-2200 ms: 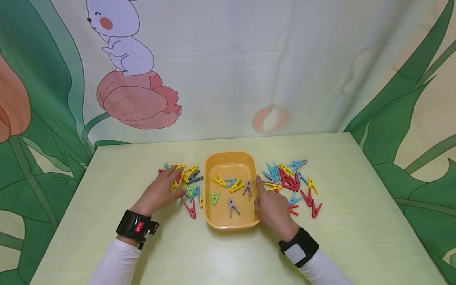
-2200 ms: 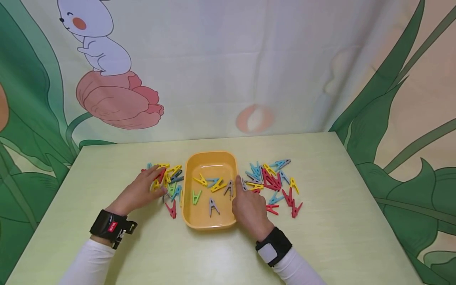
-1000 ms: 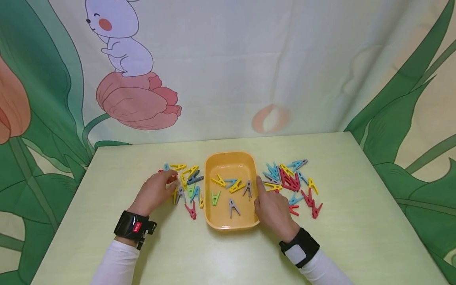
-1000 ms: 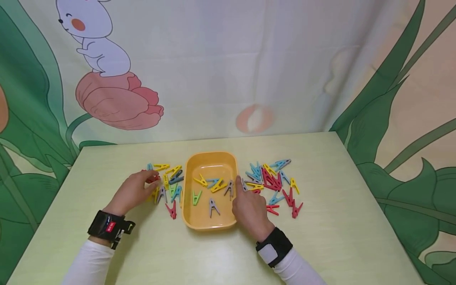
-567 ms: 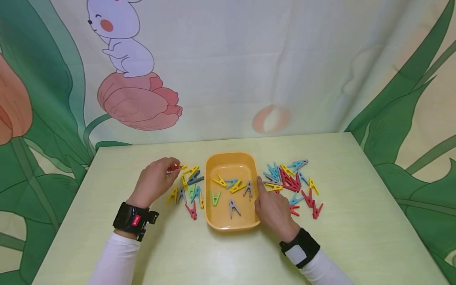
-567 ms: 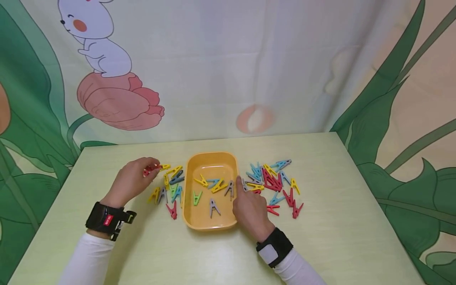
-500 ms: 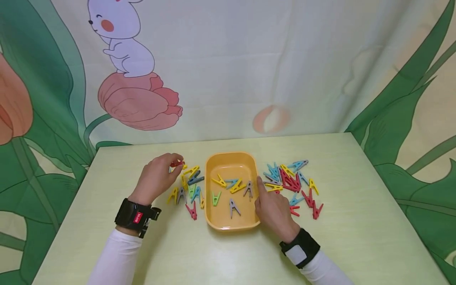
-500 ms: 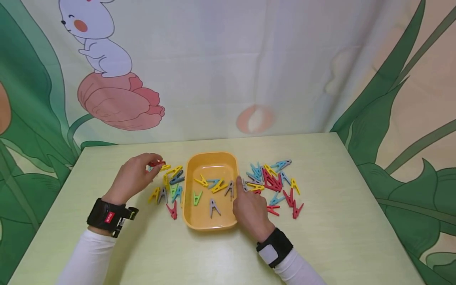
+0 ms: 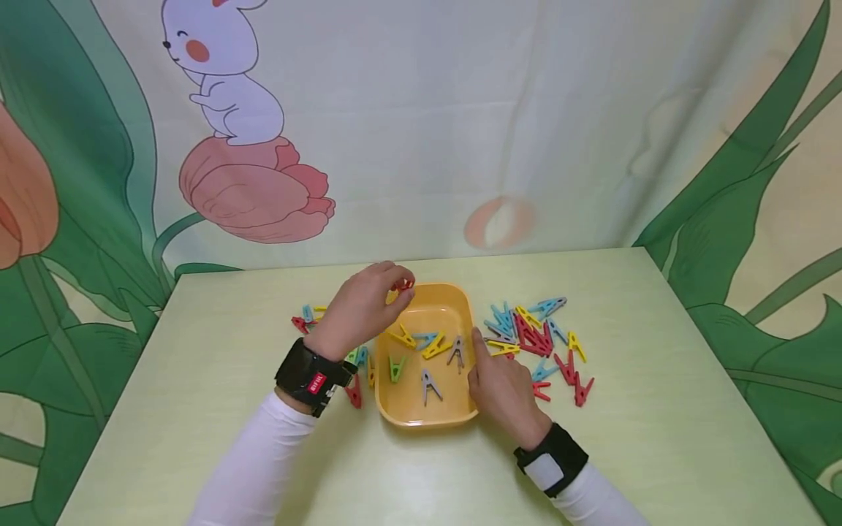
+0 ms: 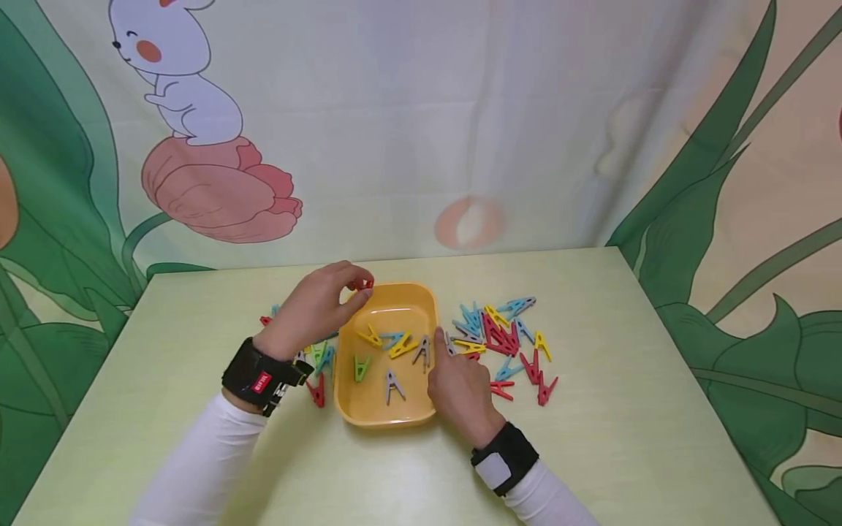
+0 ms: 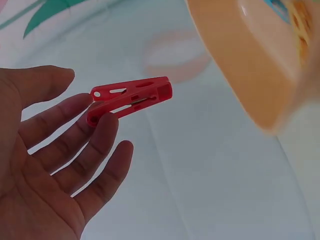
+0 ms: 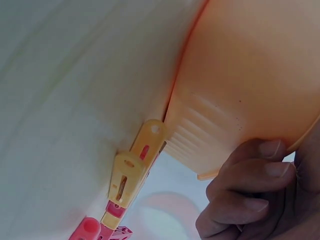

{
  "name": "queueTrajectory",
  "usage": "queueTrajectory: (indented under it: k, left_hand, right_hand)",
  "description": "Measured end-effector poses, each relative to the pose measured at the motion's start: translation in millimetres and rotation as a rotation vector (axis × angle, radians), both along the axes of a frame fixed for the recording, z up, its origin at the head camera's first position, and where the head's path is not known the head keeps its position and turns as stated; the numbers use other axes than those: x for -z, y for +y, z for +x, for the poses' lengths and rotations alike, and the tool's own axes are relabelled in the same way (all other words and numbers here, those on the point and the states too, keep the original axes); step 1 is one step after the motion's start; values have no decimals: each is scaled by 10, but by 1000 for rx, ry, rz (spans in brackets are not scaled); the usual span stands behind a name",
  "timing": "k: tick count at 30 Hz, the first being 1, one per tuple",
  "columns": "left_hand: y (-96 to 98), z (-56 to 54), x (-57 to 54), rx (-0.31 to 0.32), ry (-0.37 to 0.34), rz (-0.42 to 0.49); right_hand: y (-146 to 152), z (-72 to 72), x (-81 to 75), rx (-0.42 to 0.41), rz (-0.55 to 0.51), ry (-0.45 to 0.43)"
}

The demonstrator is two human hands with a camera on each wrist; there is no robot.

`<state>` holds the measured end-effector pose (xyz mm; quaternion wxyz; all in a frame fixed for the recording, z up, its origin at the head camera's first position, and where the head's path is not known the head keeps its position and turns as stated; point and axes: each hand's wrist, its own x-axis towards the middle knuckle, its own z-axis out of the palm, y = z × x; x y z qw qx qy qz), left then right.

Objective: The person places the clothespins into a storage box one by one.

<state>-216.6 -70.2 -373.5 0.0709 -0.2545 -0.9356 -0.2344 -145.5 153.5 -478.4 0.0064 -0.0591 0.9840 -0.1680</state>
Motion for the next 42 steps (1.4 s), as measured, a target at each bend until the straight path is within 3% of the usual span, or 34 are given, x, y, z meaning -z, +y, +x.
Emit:
queueTrajectory:
  k: [5, 13, 20, 27, 33, 42]
  left_hand:
    - [275, 31, 10, 94, 10, -26]
    - [351, 35, 66, 92, -3, -109]
    - [26, 19, 93, 11, -124, -154]
    - [-443, 45, 148, -90, -166, -152]
    - [-715, 181, 318, -149, -189, -165]
    - [-1041, 370, 677, -221, -270, -200]
  right_hand:
    - [6, 4, 7, -7, -9, -6]
    - [15, -7, 9, -10, -5, -4]
    - [-6, 0, -17, -3, -11, -36]
    - [-6, 11, -34, 12, -4, -53]
    - [-11, 12, -41, 9, 2, -53]
    - [-18, 17, -36, 6, 7, -41]
